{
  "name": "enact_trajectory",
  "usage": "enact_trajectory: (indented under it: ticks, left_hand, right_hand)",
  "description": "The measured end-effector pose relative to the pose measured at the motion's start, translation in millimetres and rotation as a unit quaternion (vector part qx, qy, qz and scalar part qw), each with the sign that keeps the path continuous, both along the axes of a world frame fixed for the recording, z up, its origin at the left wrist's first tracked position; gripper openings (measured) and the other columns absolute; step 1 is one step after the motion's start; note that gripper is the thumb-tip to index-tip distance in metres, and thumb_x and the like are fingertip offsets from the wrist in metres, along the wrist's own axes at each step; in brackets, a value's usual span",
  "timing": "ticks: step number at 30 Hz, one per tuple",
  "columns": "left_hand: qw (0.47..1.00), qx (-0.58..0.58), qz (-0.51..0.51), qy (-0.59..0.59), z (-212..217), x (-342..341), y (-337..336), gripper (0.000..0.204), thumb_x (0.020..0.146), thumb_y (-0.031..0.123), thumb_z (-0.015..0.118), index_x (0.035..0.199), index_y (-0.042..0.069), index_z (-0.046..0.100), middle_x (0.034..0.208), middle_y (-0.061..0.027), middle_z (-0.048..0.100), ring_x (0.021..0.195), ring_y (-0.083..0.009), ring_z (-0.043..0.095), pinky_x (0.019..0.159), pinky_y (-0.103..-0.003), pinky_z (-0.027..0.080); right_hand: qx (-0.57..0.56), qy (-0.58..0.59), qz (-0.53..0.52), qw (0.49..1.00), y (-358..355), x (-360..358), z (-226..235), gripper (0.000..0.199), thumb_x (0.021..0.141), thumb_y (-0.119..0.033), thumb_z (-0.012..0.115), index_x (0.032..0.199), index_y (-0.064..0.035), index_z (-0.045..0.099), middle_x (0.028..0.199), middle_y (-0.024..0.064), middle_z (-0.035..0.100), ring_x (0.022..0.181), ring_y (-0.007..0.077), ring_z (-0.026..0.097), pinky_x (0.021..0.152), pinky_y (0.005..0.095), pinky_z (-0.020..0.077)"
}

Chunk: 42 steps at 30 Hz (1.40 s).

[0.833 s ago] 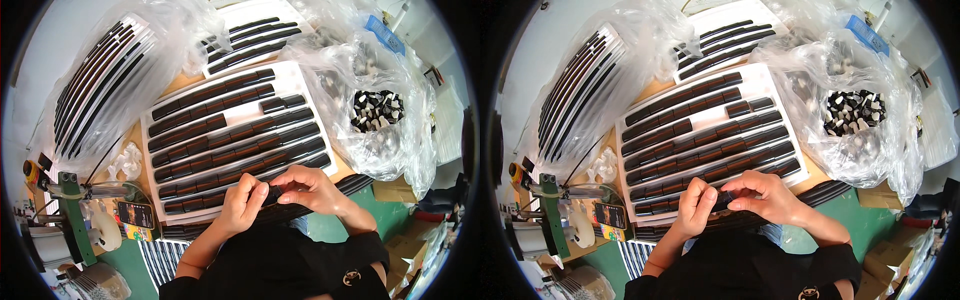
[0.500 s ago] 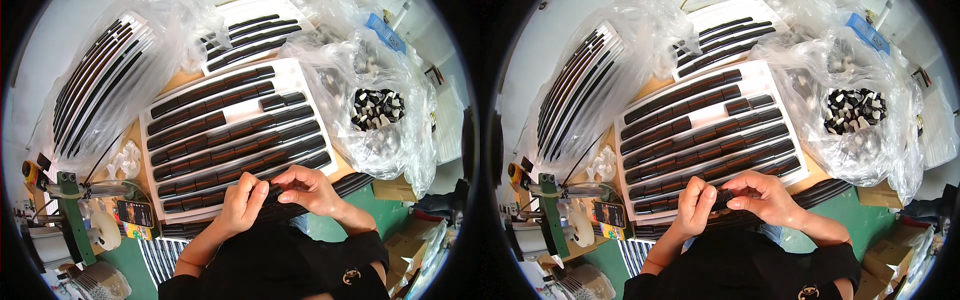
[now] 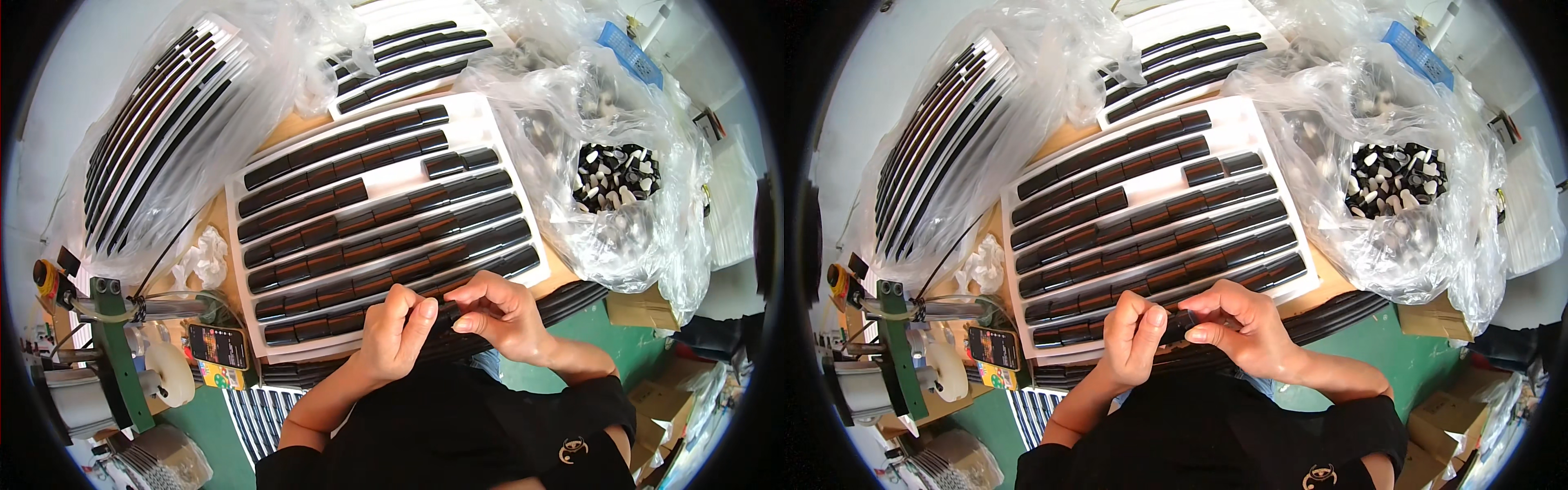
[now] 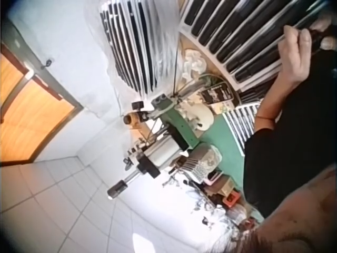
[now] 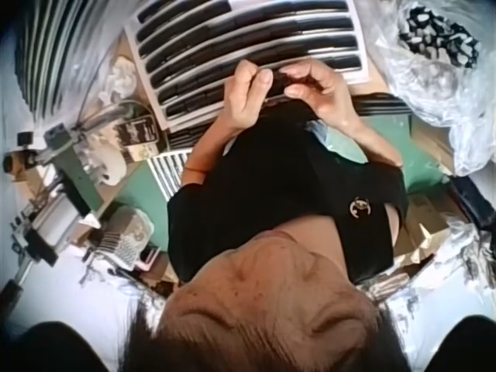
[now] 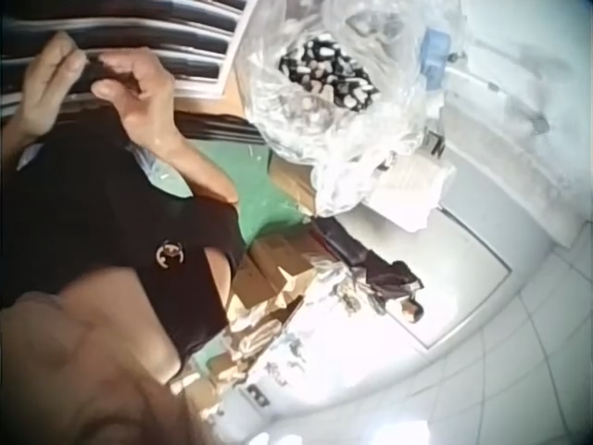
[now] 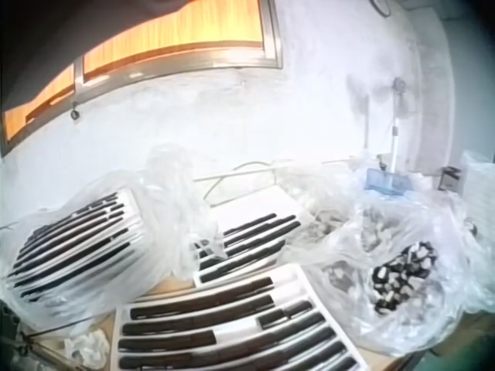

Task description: The recorder is manually attaching white plastic end caps to black rectangular profiles and organizing them into a foam tray at a workshop table.

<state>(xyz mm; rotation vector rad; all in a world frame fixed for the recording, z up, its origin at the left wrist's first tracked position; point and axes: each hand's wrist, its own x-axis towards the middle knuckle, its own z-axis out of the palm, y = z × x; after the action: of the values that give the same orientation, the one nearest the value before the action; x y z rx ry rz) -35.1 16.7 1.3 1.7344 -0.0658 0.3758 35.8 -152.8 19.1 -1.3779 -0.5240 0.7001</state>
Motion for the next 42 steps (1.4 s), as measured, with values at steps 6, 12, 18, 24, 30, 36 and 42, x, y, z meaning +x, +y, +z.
enact_trajectory:
  ticks: [6,12,18,24,30,36,42]
  left_hand:
    - [1.000,-0.012,0.011,-0.006,-2.3,-4.5,0.0,0.018,0.092,0.010,0.051,0.078,0.000,0.045,0.053,-0.0076,0.045,0.043,-0.0144,0.042,0.042,-0.028,0.033]
    - [1.000,0.023,0.008,-0.018,0.1,-4.7,3.9,0.019,0.092,0.010,0.051,0.077,0.000,0.044,0.054,-0.0086,0.045,0.041,-0.0153,0.040,0.040,-0.028,0.031]
    - [0.999,0.041,0.010,0.013,6.0,0.5,6.8,0.021,0.093,0.015,0.050,0.080,0.000,0.043,0.061,-0.0098,0.051,0.049,-0.0178,0.051,0.047,-0.029,0.040]
    - [0.968,-0.011,-0.146,0.206,-2.1,60.6,43.4,0.022,0.093,0.023,0.052,0.097,0.002,0.046,0.078,-0.0032,0.052,0.071,-0.0085,0.052,0.063,-0.025,0.044]
    - [0.939,0.300,0.106,0.131,-34.9,148.0,68.6,0.024,0.084,0.025,0.061,0.092,0.003,0.062,0.090,-0.0142,0.061,0.088,-0.0298,0.059,0.075,-0.036,0.046]
    - [0.922,0.327,0.127,0.166,-53.6,170.3,63.6,0.026,0.080,0.031,0.065,0.083,0.005,0.063,0.080,-0.0125,0.063,0.085,-0.0286,0.058,0.073,-0.038,0.045]
    - [0.886,0.428,0.172,0.048,-56.3,166.4,58.5,0.017,0.078,0.020,0.066,0.078,0.004,0.061,0.079,-0.0117,0.054,0.080,-0.0296,0.056,0.068,-0.040,0.045]
  right_hand:
    - [0.029,0.057,-0.001,0.998,4.2,-4.6,-0.1,0.030,0.079,0.006,0.065,0.107,-0.0015,0.058,0.092,0.0016,0.053,0.085,0.0073,0.053,0.075,0.0211,0.0473]
    - [-0.020,-0.024,0.040,0.999,6.7,2.0,4.7,0.031,0.077,0.007,0.066,0.106,-0.0018,0.059,0.095,0.0038,0.055,0.083,0.0086,0.056,0.074,0.0217,0.0487]
    - [0.011,0.017,0.041,0.999,12.4,8.7,-1.9,0.031,0.080,0.004,0.063,0.110,-0.0002,0.058,0.097,0.0042,0.056,0.083,0.0102,0.058,0.075,0.0231,0.0499]
    - [-0.105,-0.152,-0.034,0.982,-6.2,68.3,-16.4,0.032,0.080,-0.005,0.065,0.111,-0.0050,0.058,0.104,0.0068,0.061,0.098,0.0148,0.057,0.086,0.0293,0.0458]
    - [-0.563,-0.506,-0.306,0.578,-170.6,199.7,-22.7,0.032,0.076,-0.019,0.066,0.104,-0.0060,0.061,0.099,0.0151,0.060,0.092,0.0336,0.056,0.080,0.0409,0.0433]
    - [-0.755,-0.383,-0.261,0.464,-237.9,215.1,-21.2,0.030,0.073,-0.027,0.069,0.097,-0.0097,0.063,0.093,0.0114,0.061,0.092,0.0283,0.059,0.076,0.0470,0.0425]
    - [-0.700,-0.452,-0.241,0.497,-248.9,229.4,-36.3,0.018,0.077,-0.022,0.065,0.079,-0.0059,0.058,0.085,0.0162,0.059,0.083,0.0317,0.058,0.066,0.0424,0.0435]
